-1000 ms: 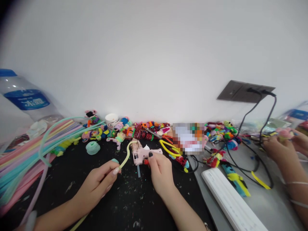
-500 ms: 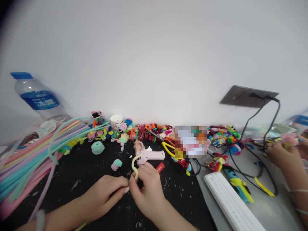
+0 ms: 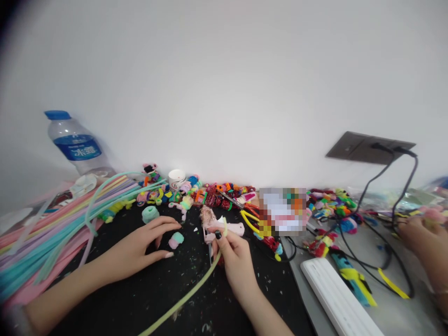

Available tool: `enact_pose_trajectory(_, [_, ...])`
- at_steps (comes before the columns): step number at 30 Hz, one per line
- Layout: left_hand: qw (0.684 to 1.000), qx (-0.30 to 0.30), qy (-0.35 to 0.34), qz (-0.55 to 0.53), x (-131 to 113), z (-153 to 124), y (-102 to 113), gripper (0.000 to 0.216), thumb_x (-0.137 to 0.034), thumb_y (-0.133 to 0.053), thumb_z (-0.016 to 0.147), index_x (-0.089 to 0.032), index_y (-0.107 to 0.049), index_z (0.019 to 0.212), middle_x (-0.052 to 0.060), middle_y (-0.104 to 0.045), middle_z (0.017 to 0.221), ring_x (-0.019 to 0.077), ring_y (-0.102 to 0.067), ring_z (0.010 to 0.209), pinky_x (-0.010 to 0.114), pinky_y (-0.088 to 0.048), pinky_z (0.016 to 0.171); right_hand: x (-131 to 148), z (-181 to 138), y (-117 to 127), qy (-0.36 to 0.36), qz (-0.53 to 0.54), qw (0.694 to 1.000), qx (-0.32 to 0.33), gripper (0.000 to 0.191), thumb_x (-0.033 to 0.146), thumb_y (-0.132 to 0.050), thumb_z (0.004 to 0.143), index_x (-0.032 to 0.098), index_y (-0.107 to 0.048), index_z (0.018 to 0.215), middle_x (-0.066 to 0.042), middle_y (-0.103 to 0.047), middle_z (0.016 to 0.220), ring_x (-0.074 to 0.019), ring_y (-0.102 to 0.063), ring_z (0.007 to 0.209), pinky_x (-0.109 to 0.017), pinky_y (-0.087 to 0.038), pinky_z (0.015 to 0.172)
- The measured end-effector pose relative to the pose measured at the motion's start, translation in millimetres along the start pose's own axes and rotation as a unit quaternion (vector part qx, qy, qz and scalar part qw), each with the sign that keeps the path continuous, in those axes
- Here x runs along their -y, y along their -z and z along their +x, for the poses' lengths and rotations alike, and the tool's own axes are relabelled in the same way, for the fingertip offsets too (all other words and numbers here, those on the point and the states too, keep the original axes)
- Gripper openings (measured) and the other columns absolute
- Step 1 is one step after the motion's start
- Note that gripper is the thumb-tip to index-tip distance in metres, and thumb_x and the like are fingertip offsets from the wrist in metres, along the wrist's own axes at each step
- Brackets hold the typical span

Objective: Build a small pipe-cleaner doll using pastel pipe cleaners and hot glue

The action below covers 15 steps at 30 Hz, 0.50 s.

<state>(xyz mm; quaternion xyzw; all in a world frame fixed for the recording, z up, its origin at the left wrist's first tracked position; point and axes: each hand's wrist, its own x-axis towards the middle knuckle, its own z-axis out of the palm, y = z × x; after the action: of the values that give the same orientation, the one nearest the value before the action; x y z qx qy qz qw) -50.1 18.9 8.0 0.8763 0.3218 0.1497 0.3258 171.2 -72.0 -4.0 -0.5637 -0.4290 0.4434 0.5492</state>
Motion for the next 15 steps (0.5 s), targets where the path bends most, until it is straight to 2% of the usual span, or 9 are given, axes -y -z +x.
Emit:
enact_pose_trajectory(2, [0.999,0.015,-0.014,-0.025,7,2,-3,0.032,-0.026,-0.050,0.083,-0.024,-0.052,0.115,0.006,-0.048,0.123,0.0108,-0.052,0.065,0.025,-0.044,0.066,0,1,-1,-0.027,0.016,0.999,0.026,0.026,0.039,-0.053,0.084,0.016,-0.063,0.090,0.005,-0.047,0.050,-0.0077,-0.039,0.041,-0.020,-0.030,0.040])
enact_pose_trajectory(5, [0.999,-0.002,-0.013,-0.037,12,7,-8,0.022,-0.028,-0.049,0.084,-0.022,-0.057,0.104,0.003,-0.058,0.105,0.0114,-0.050,0.063,0.025,-0.042,0.065,2,3,-4,-0.067,0.018,0.995,0.067,0.025,0.038,-0.056,0.082,0.015,-0.063,0.090,0.007,-0.046,0.047,-0.0047,-0.031,0.032,-0.018,-0.025,0.033])
enact_pose_trajectory(9, [0.994,-0.029,0.020,-0.105,10,9,-12,0.018,-0.031,-0.052,0.082,-0.020,-0.057,0.095,0.001,-0.057,0.086,0.0130,-0.053,0.065,0.025,-0.043,0.062,5,8,-10,-0.102,-0.017,0.990,0.100,0.025,0.037,-0.058,0.078,0.014,-0.063,0.085,0.007,-0.048,0.045,-0.0033,-0.027,0.027,-0.017,-0.017,0.028])
enact_pose_trajectory(12, [0.970,-0.040,0.041,-0.236,7,9,-17,0.020,-0.029,-0.050,0.083,-0.019,-0.053,0.100,0.002,-0.055,0.090,0.0137,-0.058,0.068,0.025,-0.047,0.058,12,14,-16,-0.110,-0.055,0.984,0.127,0.021,0.031,-0.063,0.073,0.014,-0.063,0.086,0.008,-0.044,0.045,-0.0037,-0.029,0.032,-0.017,-0.017,0.032])
enact_pose_trajectory(15, [0.935,-0.064,0.049,-0.344,6,9,-23,0.026,-0.029,-0.053,0.081,-0.019,-0.050,0.105,0.004,-0.051,0.102,0.0158,-0.063,0.074,0.026,-0.052,0.058,22,19,-23,-0.081,-0.069,0.980,0.168,0.024,0.026,-0.068,0.068,0.015,-0.063,0.089,0.009,-0.041,0.052,-0.0044,-0.030,0.041,-0.017,-0.020,0.039])
